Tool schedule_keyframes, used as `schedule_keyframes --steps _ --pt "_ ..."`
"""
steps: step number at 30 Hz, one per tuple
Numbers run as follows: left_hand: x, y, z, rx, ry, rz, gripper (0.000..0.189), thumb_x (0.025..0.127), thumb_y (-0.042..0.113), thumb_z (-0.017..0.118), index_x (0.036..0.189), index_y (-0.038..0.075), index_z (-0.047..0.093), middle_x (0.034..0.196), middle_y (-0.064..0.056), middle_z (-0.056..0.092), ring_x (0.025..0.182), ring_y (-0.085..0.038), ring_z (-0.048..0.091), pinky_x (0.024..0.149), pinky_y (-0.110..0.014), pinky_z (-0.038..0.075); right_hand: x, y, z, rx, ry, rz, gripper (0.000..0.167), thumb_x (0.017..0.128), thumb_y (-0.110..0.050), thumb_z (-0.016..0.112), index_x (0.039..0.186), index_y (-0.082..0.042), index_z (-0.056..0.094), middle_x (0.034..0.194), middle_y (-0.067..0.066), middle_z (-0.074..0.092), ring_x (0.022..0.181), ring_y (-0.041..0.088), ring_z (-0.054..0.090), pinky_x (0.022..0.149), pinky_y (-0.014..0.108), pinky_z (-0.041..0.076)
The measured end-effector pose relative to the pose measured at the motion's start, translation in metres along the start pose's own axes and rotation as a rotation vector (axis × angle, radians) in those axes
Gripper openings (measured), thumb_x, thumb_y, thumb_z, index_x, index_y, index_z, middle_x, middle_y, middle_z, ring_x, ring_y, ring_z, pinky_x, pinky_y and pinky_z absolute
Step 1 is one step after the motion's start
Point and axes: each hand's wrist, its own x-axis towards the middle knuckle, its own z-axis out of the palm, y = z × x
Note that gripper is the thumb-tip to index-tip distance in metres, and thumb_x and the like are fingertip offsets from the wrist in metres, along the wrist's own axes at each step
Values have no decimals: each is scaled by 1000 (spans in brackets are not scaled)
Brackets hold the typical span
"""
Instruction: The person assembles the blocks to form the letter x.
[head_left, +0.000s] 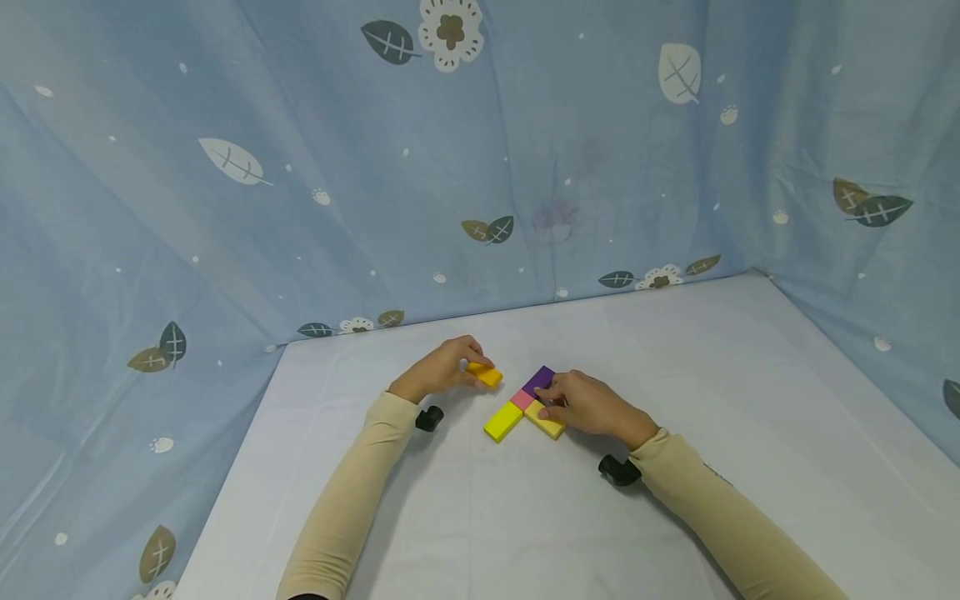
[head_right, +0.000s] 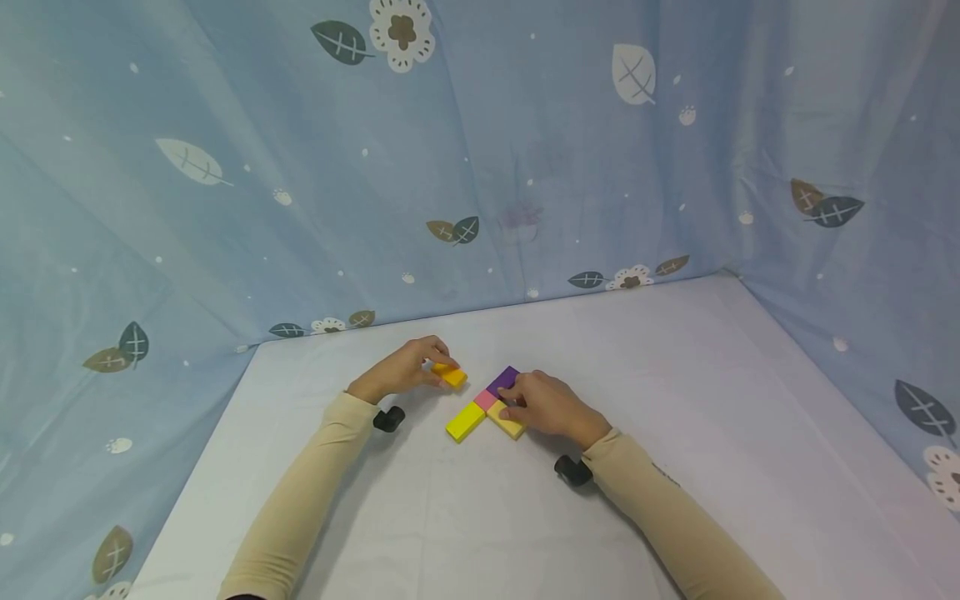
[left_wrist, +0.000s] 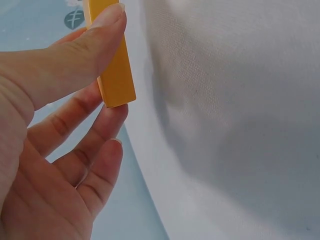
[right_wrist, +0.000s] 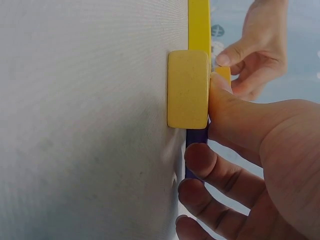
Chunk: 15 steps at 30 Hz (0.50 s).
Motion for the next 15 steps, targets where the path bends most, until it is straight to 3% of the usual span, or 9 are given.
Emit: schedule_keyframes --steps 15 --pt "1 9 4 11 -30 53 35 88 18 82 121 9 78 116 -7 66 110 -22 60 106 -43 52 1 0 1 -21 -7 21 45 91 -26 80 131 -7 70 90 -2 68 74 13 49 61 22 37"
